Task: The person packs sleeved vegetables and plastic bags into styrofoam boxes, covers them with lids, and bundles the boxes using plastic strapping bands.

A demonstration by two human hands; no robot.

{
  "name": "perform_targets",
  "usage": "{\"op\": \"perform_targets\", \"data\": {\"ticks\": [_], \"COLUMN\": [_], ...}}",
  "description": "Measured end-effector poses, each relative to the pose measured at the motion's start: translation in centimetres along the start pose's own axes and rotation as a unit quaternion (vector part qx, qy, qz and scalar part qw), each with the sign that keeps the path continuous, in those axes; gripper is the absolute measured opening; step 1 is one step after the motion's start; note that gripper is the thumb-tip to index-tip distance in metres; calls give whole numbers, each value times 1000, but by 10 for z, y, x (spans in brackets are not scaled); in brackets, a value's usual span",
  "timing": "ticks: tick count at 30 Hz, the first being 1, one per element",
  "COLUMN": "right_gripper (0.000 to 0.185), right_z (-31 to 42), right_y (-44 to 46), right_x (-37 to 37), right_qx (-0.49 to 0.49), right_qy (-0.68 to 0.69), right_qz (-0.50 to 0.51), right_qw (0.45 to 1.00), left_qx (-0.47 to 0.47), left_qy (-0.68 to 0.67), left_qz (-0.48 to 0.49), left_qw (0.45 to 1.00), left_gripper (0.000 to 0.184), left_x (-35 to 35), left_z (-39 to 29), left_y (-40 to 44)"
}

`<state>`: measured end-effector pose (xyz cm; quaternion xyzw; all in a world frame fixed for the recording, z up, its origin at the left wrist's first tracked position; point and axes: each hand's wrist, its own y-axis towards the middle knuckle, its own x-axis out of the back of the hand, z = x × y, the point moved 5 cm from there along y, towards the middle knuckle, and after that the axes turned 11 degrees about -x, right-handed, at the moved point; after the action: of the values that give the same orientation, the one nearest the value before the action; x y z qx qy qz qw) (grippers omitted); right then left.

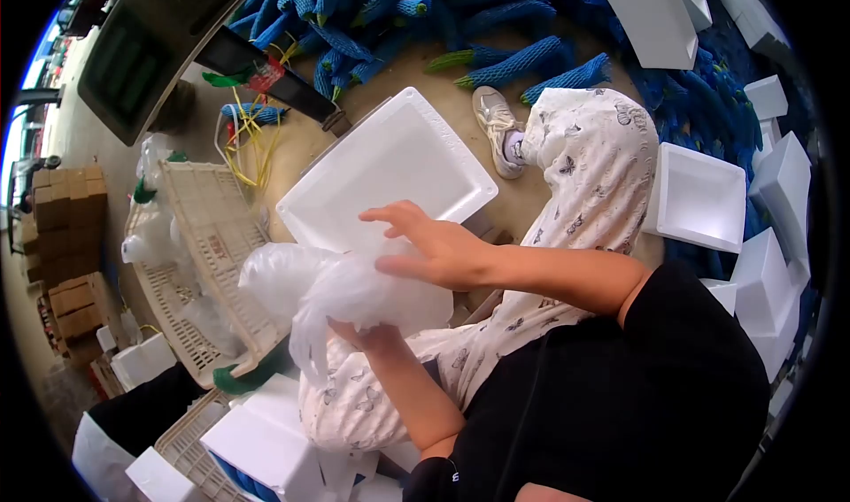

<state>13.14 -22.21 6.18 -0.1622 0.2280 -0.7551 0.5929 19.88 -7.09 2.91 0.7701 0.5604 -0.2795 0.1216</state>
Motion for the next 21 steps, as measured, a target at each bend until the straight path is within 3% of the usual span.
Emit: {"op": "perform_targets", "data": {"ticks": [2, 4, 6, 7, 8, 9, 10, 11, 13, 14, 15, 17, 19, 20, 21], "right_gripper": [73, 80, 88, 88, 88, 87, 87, 85, 80, 77, 77, 59, 40, 29, 22], "right_z": [35, 40, 41, 37, 24, 6, -10, -29, -90, -109, -126, -147, -46, -4, 18], "right_y": [5, 36, 72, 90, 111, 128, 141, 155, 191, 197, 210, 209, 162, 145, 143], "right_x": [-21, -10, 13, 22, 27, 29, 29, 24, 15, 8, 6, -4, 53, 92, 134], "right_qx": [161, 121, 39, 34, 26, 19, 16, 13, 34, 54, 49, 27, 145, 305, 342], "right_qy": [-297, -288, -272, -267, -289, -311, -309, -369, -447, -465, -461, -511, -593, -463, -462], "right_qz": [-57, -22, 71, 69, 80, 92, 94, 136, 181, 191, 187, 348, 297, 281, 210], "right_qw": [939, 950, 959, 961, 954, 946, 946, 919, 875, 863, 866, 785, 734, 783, 791], "left_qx": [-4, 11, 112, 100, 18, -69, -157, -156, 44, 98, 100, 140, 152, 173, 192], "left_qy": [34, 28, 49, 39, 323, 576, 664, 666, 784, 727, 725, 660, 645, 645, 645], "left_qz": [-38, -59, -30, 70, 110, 142, 186, 186, 396, 434, 441, 580, 575, 571, 566], "left_qw": [999, 998, 992, 992, 940, 802, 707, 706, 476, 522, 519, 456, 479, 477, 476], "left_gripper": [74, 74, 75, 74, 80, 87, 103, 103, 112, 111, 111, 107, 102, 101, 100], "left_x": [-21, -25, -33, -4, 5, 3, -23, -21, 8, 17, 26, 31, 29, 27, 25], "left_z": [12, 14, 8, 13, 10, 8, 9, 19, 80, 94, 100, 112, 111, 110, 110], "left_y": [8, 12, 7, 7, 9, 11, 16, 25, 46, 58, 67, 65, 68, 69, 69]}}
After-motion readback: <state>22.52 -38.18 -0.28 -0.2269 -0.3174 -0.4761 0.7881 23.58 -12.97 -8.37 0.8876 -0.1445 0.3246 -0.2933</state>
